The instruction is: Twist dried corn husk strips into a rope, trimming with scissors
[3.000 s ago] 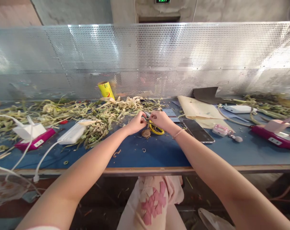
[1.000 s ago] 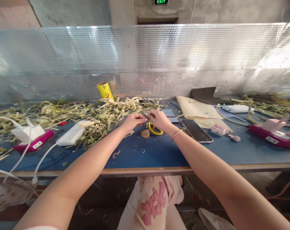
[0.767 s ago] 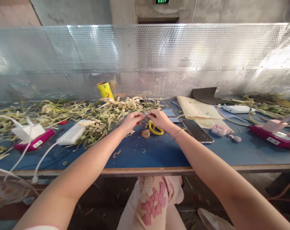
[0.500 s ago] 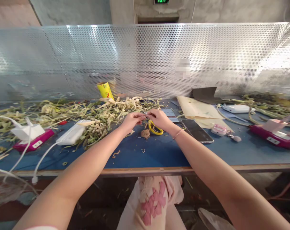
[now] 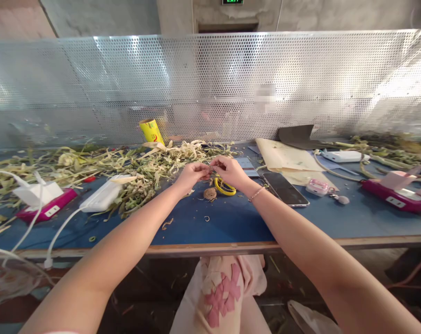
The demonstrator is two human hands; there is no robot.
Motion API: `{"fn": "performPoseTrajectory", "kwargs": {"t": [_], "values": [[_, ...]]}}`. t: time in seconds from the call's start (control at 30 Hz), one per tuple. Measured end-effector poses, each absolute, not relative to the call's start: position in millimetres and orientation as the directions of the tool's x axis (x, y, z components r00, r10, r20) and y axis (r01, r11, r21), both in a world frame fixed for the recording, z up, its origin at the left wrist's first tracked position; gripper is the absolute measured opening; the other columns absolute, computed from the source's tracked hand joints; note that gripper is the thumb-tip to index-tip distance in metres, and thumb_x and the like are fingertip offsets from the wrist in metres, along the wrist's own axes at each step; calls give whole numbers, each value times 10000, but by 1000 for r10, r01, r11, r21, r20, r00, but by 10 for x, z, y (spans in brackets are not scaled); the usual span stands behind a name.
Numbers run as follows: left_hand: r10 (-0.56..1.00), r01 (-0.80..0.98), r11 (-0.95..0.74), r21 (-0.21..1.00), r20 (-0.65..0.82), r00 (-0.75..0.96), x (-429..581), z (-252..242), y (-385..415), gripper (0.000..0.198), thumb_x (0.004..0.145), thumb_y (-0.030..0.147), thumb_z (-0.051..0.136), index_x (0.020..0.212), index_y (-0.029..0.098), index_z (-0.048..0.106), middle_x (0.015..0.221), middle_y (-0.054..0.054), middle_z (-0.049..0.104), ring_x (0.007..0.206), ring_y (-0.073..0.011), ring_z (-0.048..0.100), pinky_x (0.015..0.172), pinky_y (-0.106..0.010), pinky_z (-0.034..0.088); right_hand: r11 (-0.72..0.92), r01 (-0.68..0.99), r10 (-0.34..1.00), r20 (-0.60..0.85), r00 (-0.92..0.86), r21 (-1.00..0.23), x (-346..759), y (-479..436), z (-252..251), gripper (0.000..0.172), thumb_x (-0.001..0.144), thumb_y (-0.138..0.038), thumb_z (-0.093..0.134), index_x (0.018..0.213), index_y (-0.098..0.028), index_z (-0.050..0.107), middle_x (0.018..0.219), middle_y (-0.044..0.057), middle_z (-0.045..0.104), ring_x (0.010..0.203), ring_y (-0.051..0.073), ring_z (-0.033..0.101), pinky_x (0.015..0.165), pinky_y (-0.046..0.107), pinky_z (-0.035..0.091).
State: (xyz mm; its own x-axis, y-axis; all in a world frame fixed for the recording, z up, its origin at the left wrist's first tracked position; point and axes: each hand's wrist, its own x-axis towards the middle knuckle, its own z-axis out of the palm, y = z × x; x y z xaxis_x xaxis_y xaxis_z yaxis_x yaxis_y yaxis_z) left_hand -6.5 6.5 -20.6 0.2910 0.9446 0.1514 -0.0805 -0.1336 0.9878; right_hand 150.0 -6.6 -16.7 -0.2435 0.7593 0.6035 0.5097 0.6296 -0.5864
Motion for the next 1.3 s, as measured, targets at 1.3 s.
{"fn": "performPoseTrajectory", "kwargs": {"t": [1.3], "values": [[948,-78,-195,978,208,242,-40,-225,90,225,593,299,703,673,140,567,594,27,579,578,-84,545,662,-273,467,686,593,652,718,-245,-420,1499,-1,-192,71,702,-110,565,665,-170,563,737,32,558,753,156,524,730,309,423]]}}
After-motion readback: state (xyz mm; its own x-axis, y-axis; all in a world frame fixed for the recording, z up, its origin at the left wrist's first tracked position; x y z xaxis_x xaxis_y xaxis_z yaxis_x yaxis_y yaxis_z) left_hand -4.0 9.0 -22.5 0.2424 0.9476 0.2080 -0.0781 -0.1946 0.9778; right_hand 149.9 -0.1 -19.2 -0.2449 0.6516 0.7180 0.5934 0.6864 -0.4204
